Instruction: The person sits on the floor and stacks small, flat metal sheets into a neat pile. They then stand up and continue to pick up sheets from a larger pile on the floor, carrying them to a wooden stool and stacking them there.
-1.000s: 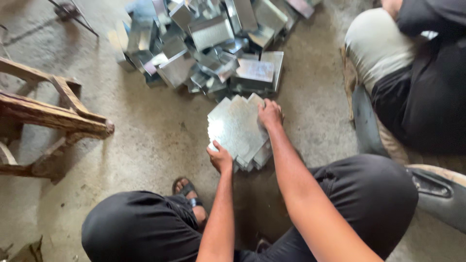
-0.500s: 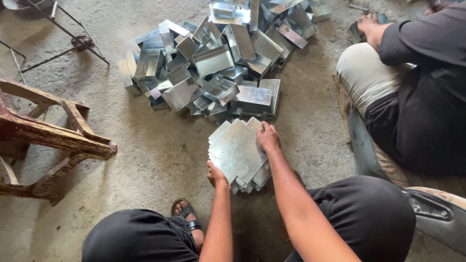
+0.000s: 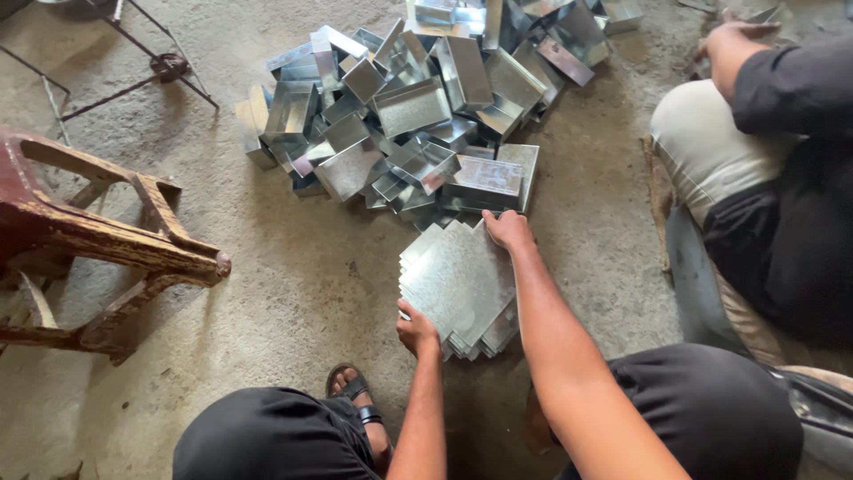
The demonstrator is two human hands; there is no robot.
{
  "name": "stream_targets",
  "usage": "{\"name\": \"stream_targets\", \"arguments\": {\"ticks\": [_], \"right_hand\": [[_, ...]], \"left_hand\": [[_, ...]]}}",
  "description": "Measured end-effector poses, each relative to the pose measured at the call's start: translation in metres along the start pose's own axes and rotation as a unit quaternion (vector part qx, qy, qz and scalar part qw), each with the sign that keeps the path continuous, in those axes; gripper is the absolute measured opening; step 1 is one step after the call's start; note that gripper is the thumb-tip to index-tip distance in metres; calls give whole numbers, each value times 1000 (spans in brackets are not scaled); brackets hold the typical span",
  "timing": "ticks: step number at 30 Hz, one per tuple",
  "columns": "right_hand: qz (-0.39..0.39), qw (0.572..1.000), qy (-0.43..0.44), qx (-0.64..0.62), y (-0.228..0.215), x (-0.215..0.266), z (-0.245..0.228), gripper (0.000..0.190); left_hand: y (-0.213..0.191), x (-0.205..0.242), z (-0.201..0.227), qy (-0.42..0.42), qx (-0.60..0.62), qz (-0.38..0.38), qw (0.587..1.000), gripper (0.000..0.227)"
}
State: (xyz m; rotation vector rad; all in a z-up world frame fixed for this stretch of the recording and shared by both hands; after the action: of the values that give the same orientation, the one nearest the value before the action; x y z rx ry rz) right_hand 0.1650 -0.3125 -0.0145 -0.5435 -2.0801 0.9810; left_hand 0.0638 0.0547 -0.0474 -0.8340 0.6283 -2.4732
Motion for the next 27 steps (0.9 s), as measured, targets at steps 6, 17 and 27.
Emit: {"name": "stream_targets", "arguments": {"ticks": [6,17,27], "right_hand": [[-23,998,-62,-8,29,-24,10,67],[9,998,4,69,8,22,-12,78],[41,996,-28,70,3,26,-15,76]], "left_hand": [[1,-4,-3,18,-10,10,1000,72],[-3,5,2,-6,-14,5,1000,73],[0,1,2,25,-4,18,1000,72]]}}
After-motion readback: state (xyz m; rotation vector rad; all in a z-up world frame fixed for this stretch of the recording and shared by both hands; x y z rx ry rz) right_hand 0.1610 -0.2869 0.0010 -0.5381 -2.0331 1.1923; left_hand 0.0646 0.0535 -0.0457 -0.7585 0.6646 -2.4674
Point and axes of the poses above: each hand's wrist, its own x-axis away from the middle knuckle, its own y-axis out of the palm, z = x × y, the point moved 9 cm from there along -x, towards the middle knuckle, and after that the axes turned 4 degrees about y, right-handed, at the moved point
